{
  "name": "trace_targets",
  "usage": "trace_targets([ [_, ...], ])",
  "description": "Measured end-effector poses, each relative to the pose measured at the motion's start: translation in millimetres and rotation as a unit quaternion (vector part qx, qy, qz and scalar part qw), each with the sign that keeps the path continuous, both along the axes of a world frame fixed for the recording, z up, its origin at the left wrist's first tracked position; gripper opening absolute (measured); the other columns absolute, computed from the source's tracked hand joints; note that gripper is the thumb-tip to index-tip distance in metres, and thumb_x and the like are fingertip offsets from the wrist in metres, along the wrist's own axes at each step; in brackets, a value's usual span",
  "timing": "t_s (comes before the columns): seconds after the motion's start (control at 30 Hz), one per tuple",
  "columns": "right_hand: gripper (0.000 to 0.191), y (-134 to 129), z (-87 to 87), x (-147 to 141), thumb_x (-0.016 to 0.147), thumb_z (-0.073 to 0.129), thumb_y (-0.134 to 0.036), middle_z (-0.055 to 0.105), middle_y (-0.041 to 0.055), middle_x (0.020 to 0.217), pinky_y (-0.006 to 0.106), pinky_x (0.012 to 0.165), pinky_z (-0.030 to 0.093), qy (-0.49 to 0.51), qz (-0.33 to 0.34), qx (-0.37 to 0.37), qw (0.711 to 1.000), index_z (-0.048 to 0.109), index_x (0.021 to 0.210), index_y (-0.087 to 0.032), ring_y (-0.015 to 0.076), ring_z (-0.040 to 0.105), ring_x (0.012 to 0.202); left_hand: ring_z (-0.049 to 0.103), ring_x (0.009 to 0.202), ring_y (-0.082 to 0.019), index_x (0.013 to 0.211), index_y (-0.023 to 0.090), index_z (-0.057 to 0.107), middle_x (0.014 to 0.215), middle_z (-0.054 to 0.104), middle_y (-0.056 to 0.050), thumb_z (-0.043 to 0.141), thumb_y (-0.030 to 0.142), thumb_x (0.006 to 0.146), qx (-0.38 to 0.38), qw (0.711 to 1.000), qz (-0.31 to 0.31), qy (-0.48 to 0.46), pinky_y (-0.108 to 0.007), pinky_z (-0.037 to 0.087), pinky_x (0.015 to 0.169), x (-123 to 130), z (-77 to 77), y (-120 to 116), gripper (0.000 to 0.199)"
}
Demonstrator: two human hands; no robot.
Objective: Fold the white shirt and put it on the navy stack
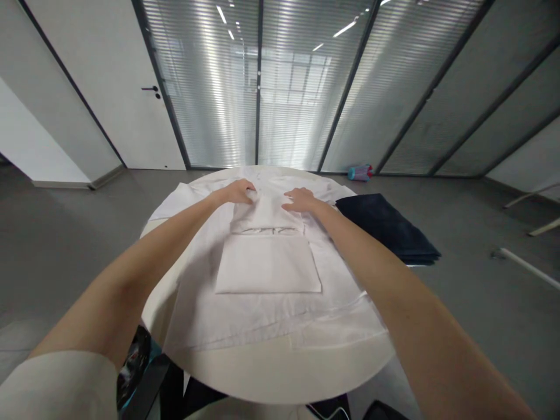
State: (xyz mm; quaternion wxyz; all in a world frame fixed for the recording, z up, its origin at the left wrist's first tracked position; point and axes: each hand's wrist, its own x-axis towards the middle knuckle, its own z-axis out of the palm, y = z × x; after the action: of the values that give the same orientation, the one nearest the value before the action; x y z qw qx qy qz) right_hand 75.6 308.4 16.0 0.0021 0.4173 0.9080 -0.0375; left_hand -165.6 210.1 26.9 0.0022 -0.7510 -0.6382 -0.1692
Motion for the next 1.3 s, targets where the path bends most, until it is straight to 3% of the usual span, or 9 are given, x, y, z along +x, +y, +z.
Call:
trace_targets([
  [0.2, 0.06, -28, 33.5, 11, 0.088, 0.068, -0.044, 0.058, 0.0154, 0.139, 0.049, 0.106, 0.035, 0.019, 0.008, 0.051, 0.998, 0.057, 0.141, -0.017, 0.0376, 0.046, 0.13, 0.064, 0.103, -0.019, 0.11, 0.012, 0.065, 0.113, 0.07, -0.007, 0.069, 0.016, 0.079, -0.018, 1.0, -0.011, 0.0, -0.03, 0.049, 0.095, 14, 40.8, -29, 0.032],
  [0.33, 0.035, -91, 65.1, 44, 0.091, 0.064, -0.038, 0.064, 0.0149, 0.118, 0.048, 0.101, 0.033, 0.108, 0.065, 0.207, 0.97, 0.068, 0.118, -0.016, 0.0356, 0.048, 0.117, 0.063, 0.1, -0.018, 0.12, 0.013, 0.059, 0.116, 0.067, -0.007, 0.07, 0.023, 0.085, 0.032, 0.999, -0.002, -0.019, -0.03, 0.05, 0.092, 22, 58.5, -90, 0.038],
  [0.47, 0.016, -187, 42.5, 93, 0.089, 0.06, -0.021, 0.065, 0.0125, 0.102, 0.049, 0.101, 0.03, 0.096, 0.13, 0.261, 0.952, 0.07, 0.102, -0.021, 0.0333, 0.051, 0.107, 0.061, 0.102, -0.022, 0.112, 0.021, 0.064, 0.109, 0.066, -0.006, 0.063, 0.018, 0.09, 0.1, 0.987, -0.115, 0.056, -0.034, 0.048, 0.09, 48, 31.3, -181, 0.022],
  [0.6, 0.016, -244, 0.3, 126, 0.088, 0.058, -0.015, 0.066, 0.0103, 0.098, 0.043, 0.091, 0.037, 0.038, 0.228, 0.184, 0.955, 0.07, 0.096, -0.023, 0.0284, 0.054, 0.094, 0.061, 0.097, -0.023, 0.113, 0.024, 0.065, 0.107, 0.066, -0.008, 0.057, 0.01, 0.09, 0.055, 0.961, -0.224, 0.15, -0.038, 0.047, 0.089, 68, -10.1, -240, 0.028],
  [0.77, 0.029, -242, 19.9, 113, 0.099, 0.052, -0.044, 0.069, 0.009, 0.098, 0.041, 0.091, 0.041, 0.114, 0.223, 0.086, 0.964, 0.07, 0.096, -0.021, 0.0262, 0.06, 0.096, 0.063, 0.089, -0.023, 0.111, 0.023, 0.068, 0.104, 0.068, -0.008, 0.054, 0.053, 0.097, 0.006, 0.97, -0.224, 0.09, -0.037, 0.049, 0.087, 81, 9.2, -240, 0.036],
  [0.87, 0.043, -233, 27.9, 83, 0.106, 0.032, -0.039, 0.068, 0.0116, 0.123, 0.042, 0.102, 0.039, 0.177, 0.183, 0.094, 0.962, 0.067, 0.12, -0.019, 0.0261, 0.058, 0.118, 0.064, 0.111, -0.025, 0.117, 0.021, 0.067, 0.119, 0.069, -0.01, 0.037, 0.049, 0.104, 0.038, 0.987, -0.153, 0.034, -0.041, 0.046, 0.1, 94, 17.2, -223, 0.043],
  [1.07, 0.068, -220, -25.4, 61, 0.104, 0.029, -0.057, 0.029, 0.0135, 0.165, 0.051, 0.123, 0.019, 0.116, 0.16, 0.042, 0.979, 0.032, 0.159, -0.017, 0.0298, 0.021, 0.154, 0.028, 0.152, -0.027, 0.157, 0.026, 0.036, 0.164, 0.033, -0.01, 0.037, 0.052, 0.104, -0.005, 0.991, -0.126, 0.051, -0.051, 0.02, 0.123, 86, -37.7, -199, 0.059],
  [1.2, 0.066, -208, -35.0, 82, 0.104, 0.026, -0.058, 0.032, 0.0127, 0.164, 0.049, 0.121, 0.025, 0.125, 0.128, 0.037, 0.983, 0.035, 0.157, -0.019, 0.0278, 0.027, 0.152, 0.029, 0.152, -0.028, 0.156, 0.026, 0.036, 0.163, 0.034, -0.012, 0.038, 0.052, 0.104, 0.009, 0.993, -0.106, 0.049, -0.053, 0.024, 0.122, 68, -45.7, -212, 0.058],
  [1.3, 0.066, -192, -28.1, 94, 0.103, 0.027, -0.06, 0.05, 0.0196, 0.15, 0.05, 0.111, 0.038, 0.126, -0.018, 0.065, 0.99, 0.047, 0.148, -0.016, 0.0332, 0.046, 0.139, 0.041, 0.142, -0.033, 0.146, 0.024, 0.05, 0.153, 0.048, -0.015, 0.049, 0.052, 0.1, 0.063, 0.989, -0.123, 0.054, -0.053, 0.035, 0.115, 70, -37.8, -234, 0.055],
])
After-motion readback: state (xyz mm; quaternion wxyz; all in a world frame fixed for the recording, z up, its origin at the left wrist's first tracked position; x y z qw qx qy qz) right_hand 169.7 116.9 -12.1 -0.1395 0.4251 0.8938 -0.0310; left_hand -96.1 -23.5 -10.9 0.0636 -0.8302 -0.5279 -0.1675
